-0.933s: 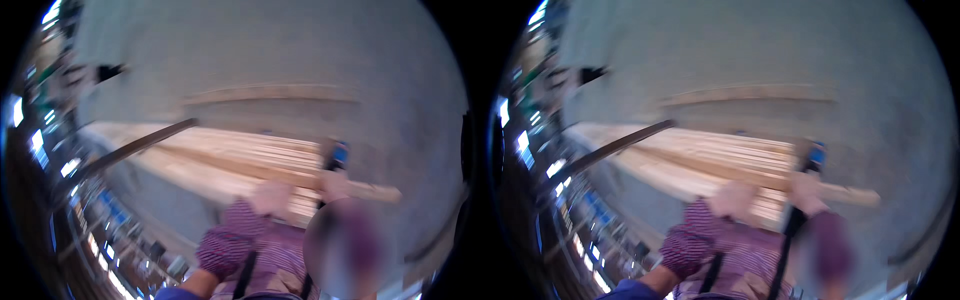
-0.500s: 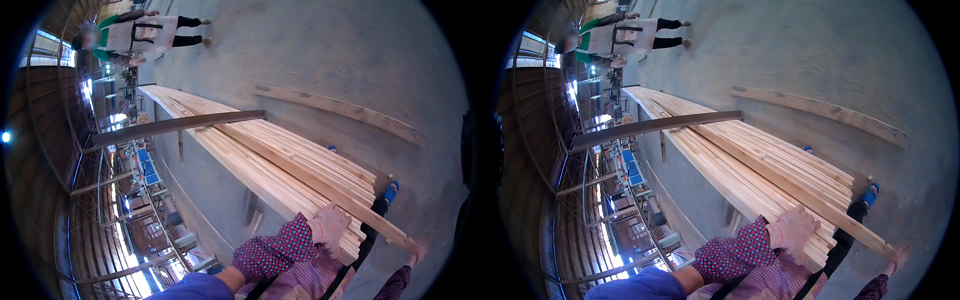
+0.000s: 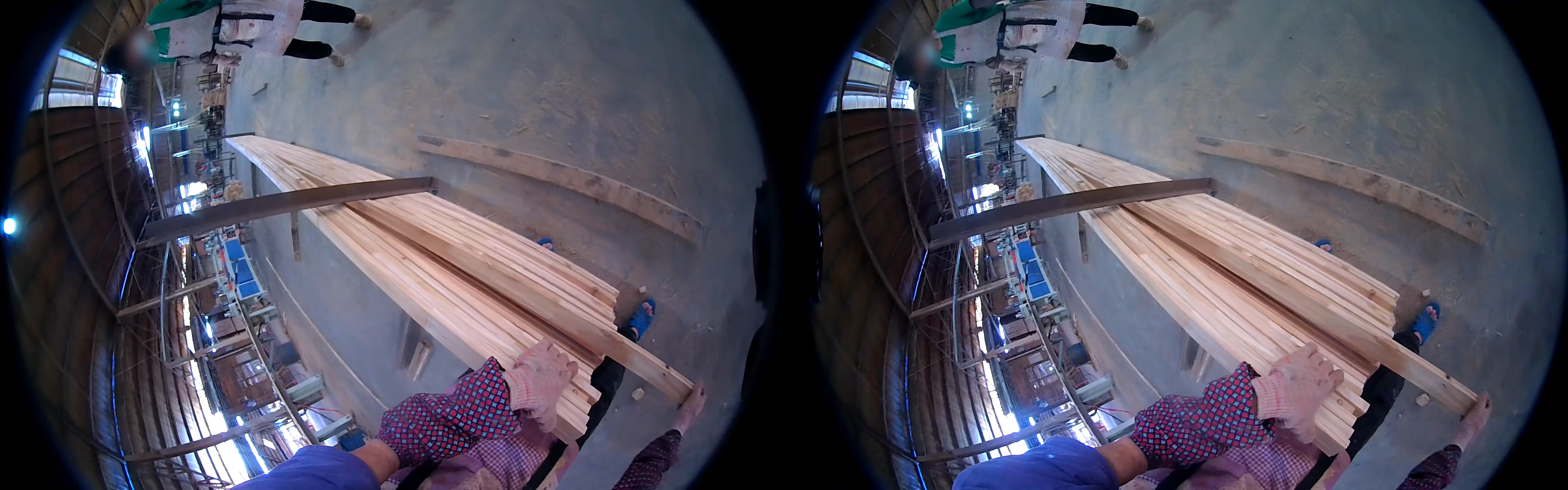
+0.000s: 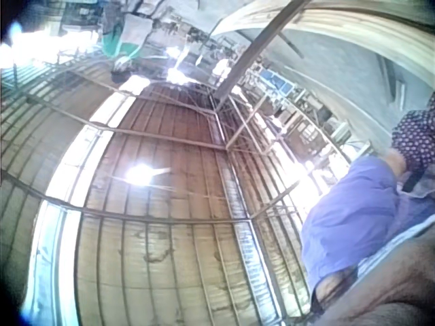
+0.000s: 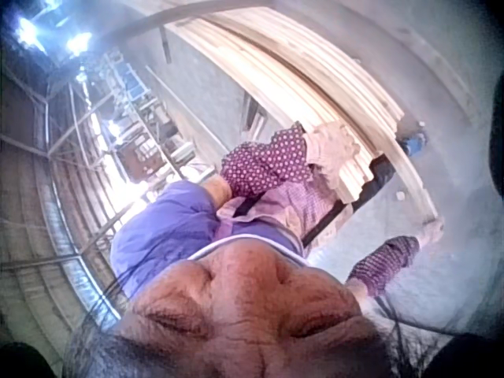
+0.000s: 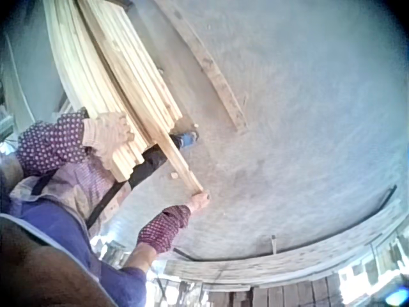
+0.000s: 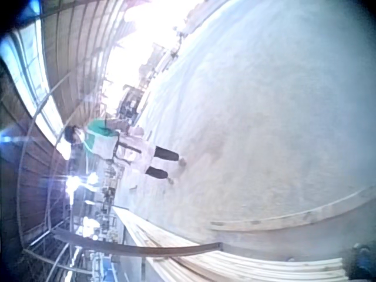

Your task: The person stacks long wooden planks on a metal rack in a workshop. They pick up planks from the floor and arrange them in a pile, occasionally inspecting smaller wooden pieces. Another worker in a green shirt is seen moving planks in the background.

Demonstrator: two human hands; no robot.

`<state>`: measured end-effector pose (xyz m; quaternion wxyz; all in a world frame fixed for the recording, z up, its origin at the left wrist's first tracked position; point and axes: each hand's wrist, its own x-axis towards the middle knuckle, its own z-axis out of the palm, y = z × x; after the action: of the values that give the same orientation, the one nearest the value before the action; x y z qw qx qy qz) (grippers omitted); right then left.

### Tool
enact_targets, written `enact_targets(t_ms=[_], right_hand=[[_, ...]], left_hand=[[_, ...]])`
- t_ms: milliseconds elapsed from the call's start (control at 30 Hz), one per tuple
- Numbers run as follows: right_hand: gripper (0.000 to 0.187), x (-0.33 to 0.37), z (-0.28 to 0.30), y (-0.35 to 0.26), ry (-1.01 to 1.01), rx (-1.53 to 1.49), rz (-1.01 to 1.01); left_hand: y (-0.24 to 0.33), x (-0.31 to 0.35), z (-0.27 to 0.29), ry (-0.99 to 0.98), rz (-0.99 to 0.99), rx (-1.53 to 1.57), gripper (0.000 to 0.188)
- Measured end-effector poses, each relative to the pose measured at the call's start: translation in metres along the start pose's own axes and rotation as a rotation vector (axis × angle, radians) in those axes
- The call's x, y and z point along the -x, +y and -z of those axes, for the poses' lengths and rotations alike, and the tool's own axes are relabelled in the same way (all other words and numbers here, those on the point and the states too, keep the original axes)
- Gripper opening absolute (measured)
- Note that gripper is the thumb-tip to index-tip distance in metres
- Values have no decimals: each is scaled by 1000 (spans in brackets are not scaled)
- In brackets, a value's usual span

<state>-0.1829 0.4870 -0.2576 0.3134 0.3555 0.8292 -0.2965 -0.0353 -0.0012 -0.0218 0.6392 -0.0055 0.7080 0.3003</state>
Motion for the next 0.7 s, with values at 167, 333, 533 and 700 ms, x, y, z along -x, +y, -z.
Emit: enact_targets(t_ms=[167, 333, 533, 700], right_hand=[[53, 71, -87, 13, -3, -56, 137], [50, 189, -159, -28, -169, -23, 152], [48, 215, -198, -17, -437, 161, 441], [50, 251, -192, -58, -596, 199, 306]], left_hand=[[-2, -1, 0, 3, -1, 11, 98], [-5, -3, -8, 40, -30, 39, 103], [-2, -4, -8, 53, -23, -16, 106], [-1, 2, 2, 0, -9, -50, 101]])
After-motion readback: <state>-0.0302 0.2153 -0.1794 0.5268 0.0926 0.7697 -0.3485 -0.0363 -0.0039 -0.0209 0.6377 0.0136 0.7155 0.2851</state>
